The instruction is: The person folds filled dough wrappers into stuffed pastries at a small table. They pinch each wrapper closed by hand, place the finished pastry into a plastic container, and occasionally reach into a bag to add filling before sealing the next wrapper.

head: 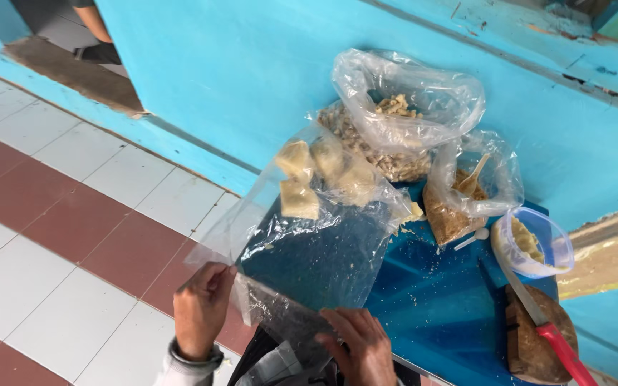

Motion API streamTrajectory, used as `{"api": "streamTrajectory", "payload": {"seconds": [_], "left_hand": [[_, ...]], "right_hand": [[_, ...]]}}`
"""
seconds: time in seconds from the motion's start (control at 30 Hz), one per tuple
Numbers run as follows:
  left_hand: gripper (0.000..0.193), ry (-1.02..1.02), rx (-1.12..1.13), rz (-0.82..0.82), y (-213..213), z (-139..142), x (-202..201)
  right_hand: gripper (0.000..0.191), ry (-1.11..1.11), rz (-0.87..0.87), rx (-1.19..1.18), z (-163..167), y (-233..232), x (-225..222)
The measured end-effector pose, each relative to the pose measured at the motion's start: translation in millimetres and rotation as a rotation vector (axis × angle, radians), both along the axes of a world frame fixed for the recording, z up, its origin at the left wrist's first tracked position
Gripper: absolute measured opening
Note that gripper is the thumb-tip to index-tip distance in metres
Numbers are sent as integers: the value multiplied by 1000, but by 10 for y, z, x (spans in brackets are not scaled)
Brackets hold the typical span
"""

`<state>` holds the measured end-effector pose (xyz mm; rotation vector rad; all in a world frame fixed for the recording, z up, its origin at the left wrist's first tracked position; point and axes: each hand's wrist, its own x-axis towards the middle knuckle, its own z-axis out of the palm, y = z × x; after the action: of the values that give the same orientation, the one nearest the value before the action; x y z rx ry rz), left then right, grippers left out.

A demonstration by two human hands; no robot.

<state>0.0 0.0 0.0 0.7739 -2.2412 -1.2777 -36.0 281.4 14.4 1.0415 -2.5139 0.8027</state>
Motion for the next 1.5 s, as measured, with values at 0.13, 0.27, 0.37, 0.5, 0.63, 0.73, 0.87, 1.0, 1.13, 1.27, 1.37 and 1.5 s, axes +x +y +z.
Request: {"api": "streamTrajectory", "payload": {"seconds": [0.13, 0.27, 0.37, 0.5, 0.63, 0.73, 0.87, 1.0, 1.13, 1.27, 1.37, 1.5], "left_hand": [[11, 635, 851, -336, -71, -462, 147], [7, 758, 1280, -437, 128, -661, 165], [17, 837, 1422, -605, 454, -735, 129], [21, 684, 1206, -499, 812, -979, 63], [38, 628, 1168, -275, 776, -1012, -394], [47, 646, 1125, -223, 811, -995, -703], [54, 669, 929, -197, 816, -1077, -1024], [61, 693, 681, -331, 719, -1025, -1313], [66, 188, -74, -257, 661, -770, -1464], [71, 131, -297, -226, 773, -548, -1422], [94, 327, -237, -134, 741, -530, -1444], [79, 324, -195, -267, 620, -609, -1565]], "right_hand": [[66, 232, 140, -48, -9, -210, 340], [45, 190, 116, -47, -164, -446, 495], [22, 105, 51, -266, -162, -307, 408], [16, 17, -19, -465, -214, -159, 478], [18, 126, 89, -346, -238, -214, 721], [20, 145, 73, -304, -221, -152, 808], [20, 118, 88, -281, -228, -48, 815], [19, 109, 93, -262, -272, -17, 818], [21, 86, 92, -253, -331, 25, 880], [28, 87, 66, -222, -321, 151, 871], [26, 84, -3, -240, -218, 351, 700], [17, 142, -191, -263, -102, 620, 428]]}}
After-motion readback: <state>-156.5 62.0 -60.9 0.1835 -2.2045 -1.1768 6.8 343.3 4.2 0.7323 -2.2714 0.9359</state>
